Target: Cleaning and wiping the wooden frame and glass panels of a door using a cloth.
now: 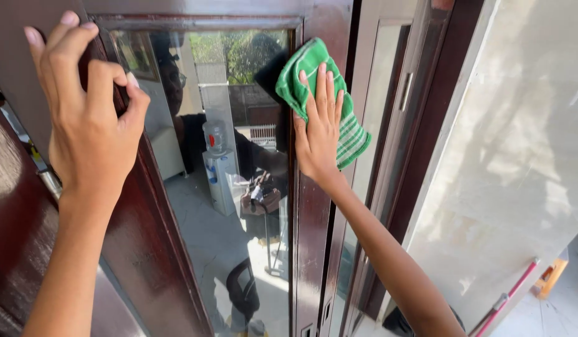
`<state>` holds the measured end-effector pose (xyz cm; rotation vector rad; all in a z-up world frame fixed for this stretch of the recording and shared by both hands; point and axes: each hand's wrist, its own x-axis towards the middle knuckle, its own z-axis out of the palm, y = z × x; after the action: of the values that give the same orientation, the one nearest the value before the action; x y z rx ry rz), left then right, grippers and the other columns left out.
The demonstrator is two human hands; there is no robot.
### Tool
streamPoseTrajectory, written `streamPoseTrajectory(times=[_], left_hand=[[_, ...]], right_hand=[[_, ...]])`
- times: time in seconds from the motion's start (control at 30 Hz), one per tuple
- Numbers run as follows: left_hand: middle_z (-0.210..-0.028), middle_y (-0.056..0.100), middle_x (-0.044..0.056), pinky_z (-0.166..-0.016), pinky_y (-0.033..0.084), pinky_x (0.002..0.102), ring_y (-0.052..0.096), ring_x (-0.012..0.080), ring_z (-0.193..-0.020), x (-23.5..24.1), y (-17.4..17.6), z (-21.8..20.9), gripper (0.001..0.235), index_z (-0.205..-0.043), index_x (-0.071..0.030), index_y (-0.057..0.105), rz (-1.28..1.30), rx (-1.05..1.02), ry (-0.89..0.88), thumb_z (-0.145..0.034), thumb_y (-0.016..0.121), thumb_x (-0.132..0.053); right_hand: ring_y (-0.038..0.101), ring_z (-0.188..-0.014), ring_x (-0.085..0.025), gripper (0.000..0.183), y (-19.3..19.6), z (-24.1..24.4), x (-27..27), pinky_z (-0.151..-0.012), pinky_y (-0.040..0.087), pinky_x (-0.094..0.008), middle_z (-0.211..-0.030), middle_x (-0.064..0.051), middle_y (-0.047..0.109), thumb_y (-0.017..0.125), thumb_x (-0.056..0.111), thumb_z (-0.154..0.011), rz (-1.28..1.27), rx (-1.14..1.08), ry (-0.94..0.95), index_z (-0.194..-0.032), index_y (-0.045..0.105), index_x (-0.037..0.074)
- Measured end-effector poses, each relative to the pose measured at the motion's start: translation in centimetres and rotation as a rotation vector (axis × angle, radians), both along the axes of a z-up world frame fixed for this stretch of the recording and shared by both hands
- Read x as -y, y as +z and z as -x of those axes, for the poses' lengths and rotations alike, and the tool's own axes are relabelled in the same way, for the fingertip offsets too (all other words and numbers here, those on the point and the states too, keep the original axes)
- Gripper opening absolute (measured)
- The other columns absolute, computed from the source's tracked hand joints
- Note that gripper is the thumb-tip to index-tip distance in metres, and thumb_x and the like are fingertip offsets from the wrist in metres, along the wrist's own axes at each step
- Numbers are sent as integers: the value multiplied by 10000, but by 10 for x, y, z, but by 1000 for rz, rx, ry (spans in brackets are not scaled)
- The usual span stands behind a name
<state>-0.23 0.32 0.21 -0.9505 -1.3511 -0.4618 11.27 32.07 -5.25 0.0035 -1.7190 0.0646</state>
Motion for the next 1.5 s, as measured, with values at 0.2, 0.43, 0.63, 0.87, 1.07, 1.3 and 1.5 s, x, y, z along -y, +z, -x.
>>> streamPoseTrajectory(times=[0.2, 0.43, 0.63, 0.87, 1.07, 1.3, 1.5], left_hand=[[-1461, 482, 149, -1343, 239, 535, 445, 311, -1514, -3, -3, 3, 173, -991, -12, 514, 1, 32, 20, -1035, 675, 34], [-1457, 493, 144, -1343, 248, 523, 456, 308, -1508, -4, -1, 1, 192, -986, -18, 514, -14, 29, 37, -1048, 688, 37], [-1460, 495, 151, -1347, 262, 547, 457, 322, -1524, -5, 4, -4, 180, -1003, -9, 521, -10, 39, 25, -1025, 687, 55], [-1443, 501, 166, -1333, 275, 587, 450, 342, -1523, -5, 5, -7, 173, -1010, -2, 545, -10, 20, -35, -1048, 698, 70], [-1473, 507, 177, -1345, 266, 633, 445, 368, -1549, -7, 9, -8, 178, -981, 2, 548, -40, 6, -53, -973, 707, 82], [-1447, 509, 185, -1329, 273, 632, 452, 366, -1522, -10, 10, -10, 218, -1002, -7, 553, -14, 34, -71, -1037, 757, 62], [-1462, 500, 182, -1338, 270, 628, 443, 369, -1530, -4, 10, -10, 198, -1019, -5, 549, -33, 24, -38, -992, 730, 70]], right_hand=[[64, -1699, -257, 539, 78, 10, -42, -1418, 64, -481, -1802, -40, 112, 326, 344, -1195, 0, -8, -47, -1705, 258, 182], [60, -1655, -267, 529, 38, 6, -3, -1371, 24, -504, -1767, -91, 101, 323, 281, -1164, 17, 50, -71, -1679, 286, 163], [118, -1674, -273, 520, 91, 16, -31, -1397, 57, -482, -1770, -96, 175, 393, 286, -1184, 15, 15, -128, -1670, 341, 111], [109, -1670, -318, 546, 13, 0, 6, -1388, 52, -519, -1765, -136, 149, 379, 272, -1163, 12, -12, -58, -1676, 313, 97], [103, -1652, -328, 541, 8, -7, 0, -1356, 37, -540, -1760, -153, 137, 366, 261, -1163, 14, 99, -103, -1682, 319, 114], [66, -1649, -290, 556, 55, 17, -43, -1372, 43, -481, -1756, -102, 115, 401, 267, -1235, 42, -75, -34, -1725, 235, 65], [52, -1666, -336, 563, -15, -11, 17, -1371, 3, -534, -1771, -143, 109, 412, 225, -1149, 19, 89, 30, -1690, 293, 123]])
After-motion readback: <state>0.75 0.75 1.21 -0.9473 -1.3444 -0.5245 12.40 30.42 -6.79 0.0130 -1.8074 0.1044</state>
